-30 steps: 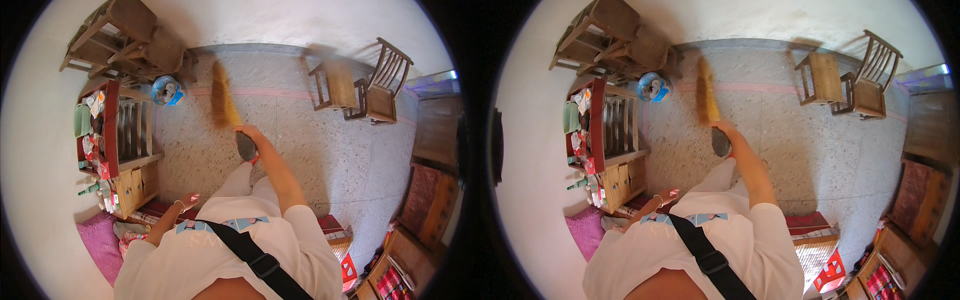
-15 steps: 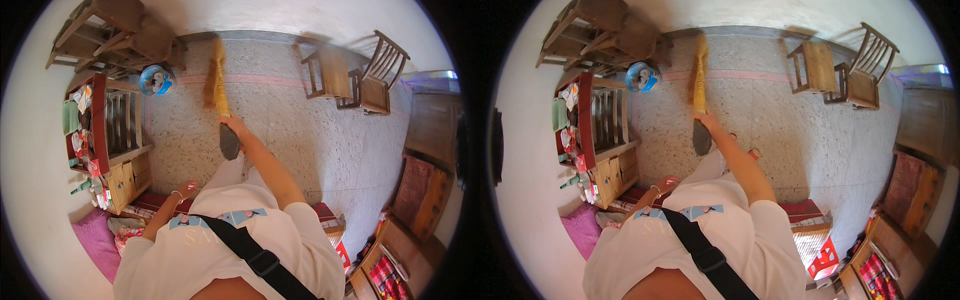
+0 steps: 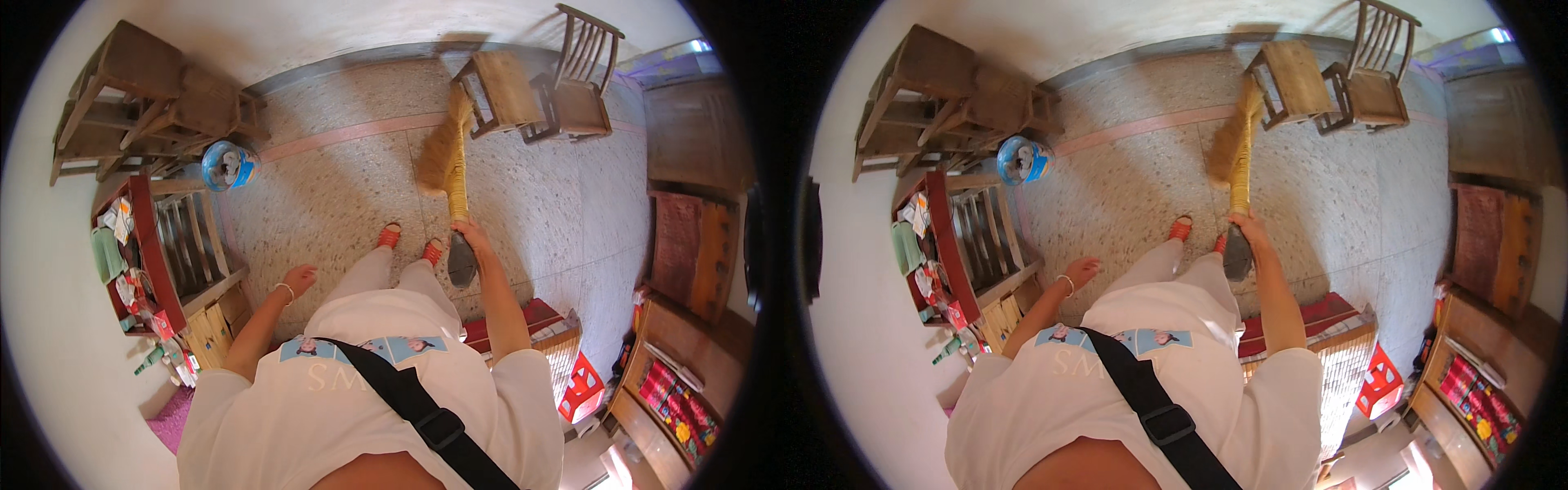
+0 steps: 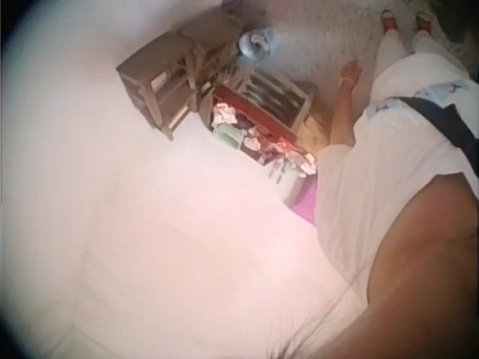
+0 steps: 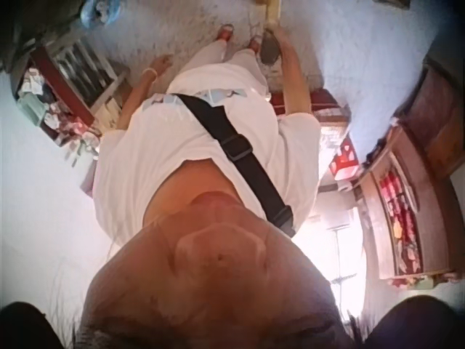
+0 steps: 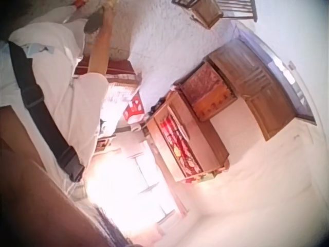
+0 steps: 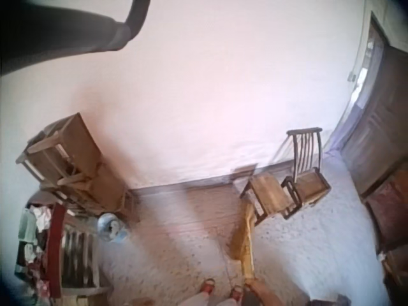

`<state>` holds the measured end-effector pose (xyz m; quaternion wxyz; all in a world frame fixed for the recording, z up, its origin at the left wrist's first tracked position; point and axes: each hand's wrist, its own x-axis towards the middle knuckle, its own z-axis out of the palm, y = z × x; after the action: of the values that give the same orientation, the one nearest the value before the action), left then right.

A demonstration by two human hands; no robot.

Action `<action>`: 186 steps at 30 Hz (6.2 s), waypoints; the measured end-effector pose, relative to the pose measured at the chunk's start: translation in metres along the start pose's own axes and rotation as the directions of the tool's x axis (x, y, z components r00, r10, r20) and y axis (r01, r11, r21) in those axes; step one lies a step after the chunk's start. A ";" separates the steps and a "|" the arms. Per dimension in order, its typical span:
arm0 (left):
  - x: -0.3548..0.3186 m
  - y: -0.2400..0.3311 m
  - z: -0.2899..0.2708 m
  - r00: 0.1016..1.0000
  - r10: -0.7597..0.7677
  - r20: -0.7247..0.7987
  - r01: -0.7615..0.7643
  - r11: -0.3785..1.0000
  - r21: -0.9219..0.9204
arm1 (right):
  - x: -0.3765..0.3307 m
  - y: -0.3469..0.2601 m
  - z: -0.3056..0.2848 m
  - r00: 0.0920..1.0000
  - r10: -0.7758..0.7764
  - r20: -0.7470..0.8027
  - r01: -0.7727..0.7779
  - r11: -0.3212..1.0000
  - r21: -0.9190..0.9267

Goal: The person sweeps the floor using a traditional straw broom and a dustpan. They move from an outdoor concrete area into a bedroom, sweeping debris into the dustpan. The person also moves a wooden chair and a red plastic stool to access the floor underneath them.

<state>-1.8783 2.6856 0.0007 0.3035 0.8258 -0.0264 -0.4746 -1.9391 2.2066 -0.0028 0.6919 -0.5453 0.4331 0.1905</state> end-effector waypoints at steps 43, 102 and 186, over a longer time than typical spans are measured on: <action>0.164 0.221 0.067 0.930 0.230 0.288 -0.304 0.921 0.244 | -0.131 0.174 -0.286 0.880 0.191 -0.434 -0.147 0.980 0.134; 0.021 0.120 0.054 0.984 -0.177 -0.002 0.176 0.978 0.111 | -0.068 -0.047 -0.241 0.959 -0.129 0.254 0.200 0.939 -0.279; 0.689 1.027 0.094 0.304 0.908 0.288 -0.616 -0.043 0.787 | -0.063 -0.012 -0.301 0.288 0.660 -0.694 -0.046 0.733 0.678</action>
<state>-1.3244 1.5763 -0.0225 0.1077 0.7534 -0.6486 -0.0004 -2.0825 1.9390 0.0459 0.3910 -0.2194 0.8865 -0.1148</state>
